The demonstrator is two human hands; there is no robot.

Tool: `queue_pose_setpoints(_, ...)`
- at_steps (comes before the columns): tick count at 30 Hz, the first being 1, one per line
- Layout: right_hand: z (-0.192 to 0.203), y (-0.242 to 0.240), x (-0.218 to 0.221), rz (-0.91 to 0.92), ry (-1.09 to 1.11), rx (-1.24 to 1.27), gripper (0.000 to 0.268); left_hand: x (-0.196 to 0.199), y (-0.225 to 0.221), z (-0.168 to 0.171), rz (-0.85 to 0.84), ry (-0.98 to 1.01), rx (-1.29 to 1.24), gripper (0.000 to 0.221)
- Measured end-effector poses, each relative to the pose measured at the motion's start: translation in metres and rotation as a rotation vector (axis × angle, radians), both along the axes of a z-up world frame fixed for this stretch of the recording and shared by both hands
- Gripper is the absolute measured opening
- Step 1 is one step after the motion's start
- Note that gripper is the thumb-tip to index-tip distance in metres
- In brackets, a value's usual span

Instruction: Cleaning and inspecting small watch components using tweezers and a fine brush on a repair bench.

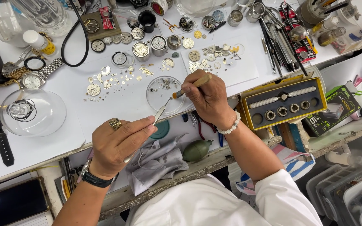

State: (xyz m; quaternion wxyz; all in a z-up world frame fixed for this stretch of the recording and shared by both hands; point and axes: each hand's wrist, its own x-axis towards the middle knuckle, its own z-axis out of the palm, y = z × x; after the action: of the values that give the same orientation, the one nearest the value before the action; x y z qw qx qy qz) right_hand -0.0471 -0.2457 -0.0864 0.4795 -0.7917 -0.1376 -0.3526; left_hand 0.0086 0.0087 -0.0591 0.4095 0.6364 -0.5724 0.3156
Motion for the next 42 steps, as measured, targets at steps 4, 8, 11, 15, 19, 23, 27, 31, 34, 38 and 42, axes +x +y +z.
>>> queue_pose_setpoints(4, 0.011, 0.008, -0.005, -0.035, 0.087, 0.094, 0.024, 0.000, 0.004, -0.004, 0.018, -0.045, 0.034, 0.010)
queue_pose_setpoints(8, 0.019, 0.013, 0.002, -0.033, 0.107, 0.047, 0.017, -0.001, 0.006, -0.006, 0.025, -0.085, 0.044, 0.009)
queue_pose_setpoints(11, 0.022, 0.014, 0.004, -0.086, 0.085, -0.017, 0.017, -0.003, 0.007, -0.004, 0.043, -0.086, 0.050, 0.009)
queue_pose_setpoints(15, 0.023, 0.023, 0.005, -0.077, 0.109, -0.030, 0.017, -0.003, 0.009, 0.006, 0.072, -0.119, 0.067, 0.010)
queue_pose_setpoints(19, 0.023, 0.020, 0.005, -0.087, 0.076, -0.034, 0.018, -0.003, 0.010, 0.010, 0.096, -0.142, 0.091, 0.013)
queue_pose_setpoints(23, 0.022, 0.020, 0.004, -0.099, 0.138, -0.034, 0.018, -0.004, 0.010, 0.008, 0.080, -0.116, 0.074, 0.012)
queue_pose_setpoints(27, 0.022, 0.022, 0.005, -0.110, 0.152, -0.064, 0.019, -0.004, 0.010, 0.008, 0.089, -0.109, 0.083, 0.012)
queue_pose_setpoints(31, 0.025, 0.022, 0.007, -0.144, 0.109, -0.099, 0.020, -0.004, 0.010, 0.009, 0.091, -0.116, 0.099, 0.013)
queue_pose_setpoints(34, 0.025, 0.028, 0.006, -0.085, 0.148, -0.022, 0.016, -0.005, 0.010, 0.011, 0.087, -0.108, 0.113, 0.014)
queue_pose_setpoints(38, 0.028, 0.026, 0.006, -0.114, 0.108, -0.150, 0.017, -0.003, 0.012, 0.009, 0.090, -0.134, 0.123, 0.012)
queue_pose_setpoints(42, 0.019, 0.025, 0.004, -0.057, 0.186, -0.034, 0.022, -0.003, 0.013, 0.012, 0.091, -0.146, 0.148, 0.013)
